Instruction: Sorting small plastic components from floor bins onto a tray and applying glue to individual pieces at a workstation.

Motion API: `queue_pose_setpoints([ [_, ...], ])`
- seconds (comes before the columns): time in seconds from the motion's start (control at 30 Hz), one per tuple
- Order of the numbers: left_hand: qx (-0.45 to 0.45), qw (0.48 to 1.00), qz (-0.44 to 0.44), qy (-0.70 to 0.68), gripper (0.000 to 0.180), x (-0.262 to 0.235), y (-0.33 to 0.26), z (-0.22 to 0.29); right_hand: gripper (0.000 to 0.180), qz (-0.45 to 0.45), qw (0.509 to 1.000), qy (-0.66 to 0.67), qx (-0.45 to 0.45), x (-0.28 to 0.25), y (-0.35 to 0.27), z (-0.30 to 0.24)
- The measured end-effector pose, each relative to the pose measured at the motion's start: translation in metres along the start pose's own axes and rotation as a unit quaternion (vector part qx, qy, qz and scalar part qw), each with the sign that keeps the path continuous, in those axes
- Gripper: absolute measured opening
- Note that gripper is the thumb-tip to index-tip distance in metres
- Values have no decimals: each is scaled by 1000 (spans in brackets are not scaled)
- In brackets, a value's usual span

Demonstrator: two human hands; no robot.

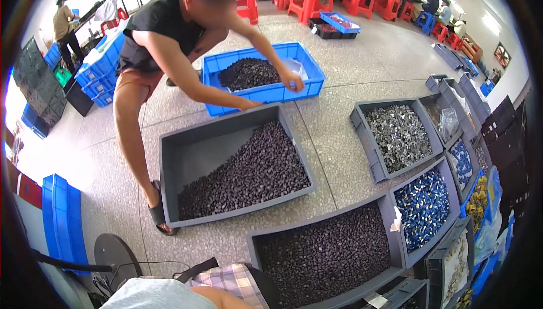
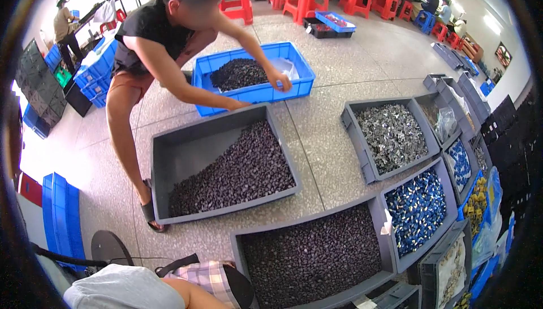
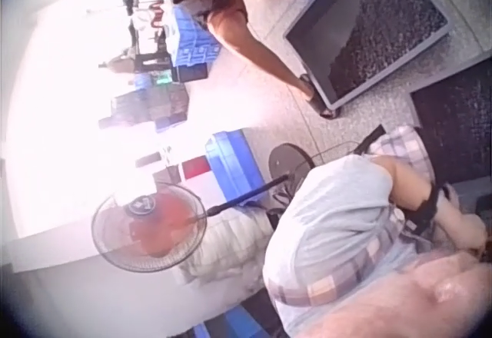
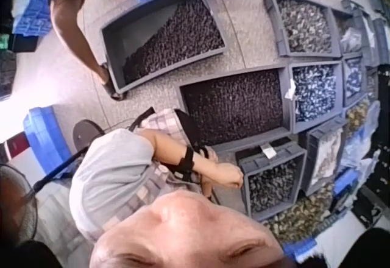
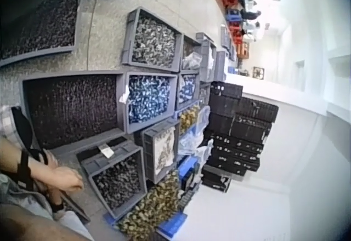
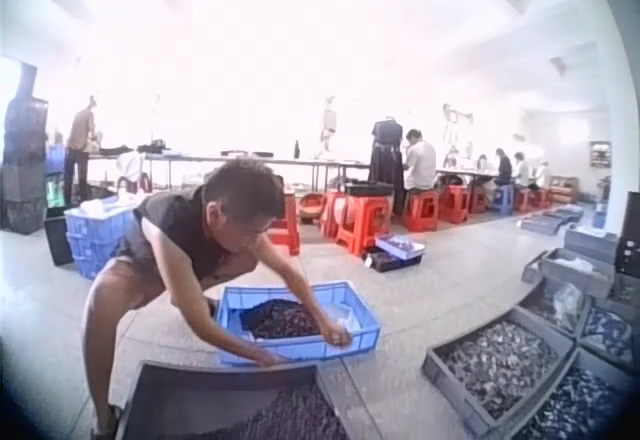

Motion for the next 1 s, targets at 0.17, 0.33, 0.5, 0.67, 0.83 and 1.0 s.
queue_pose_setpoints([
  [0.17, -1, 999, 27, 20, 13, 4, -7, 4, 28, -11, 998, -53, -33, 33, -23, 5],
  [0.33, -5, 1000, 17, 14, 13, 16, -5, 1, 29, -4, 994, -96, -58, 59, -39, 12],
  [0.5, -62, 998, 16, -14, 13, 11, -17, -9, 29, -13, 988, -141, -66, 76, -72, 7],
  [0.67, -166, 986, -25, 2, 16, 3, -28, -4, 30, -31, 982, -175, -72, 94, -113, -22],
  [0.83, -253, 964, 24, -80, 18, -7, -58, -48, 31, -41, 971, -206, -112, 107, -148, -81],
  [1.0, -428, 903, -14, 37, 25, -9, -150, -74, 33, -176, 971, -152, 50, 113, -178, -119],
])
Point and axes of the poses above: each hand's wrist, its own y-axis towards the middle knuckle, its own x-axis out of the palm, z = x × y, the point moved 8 cm from there along y, towards the middle knuckle
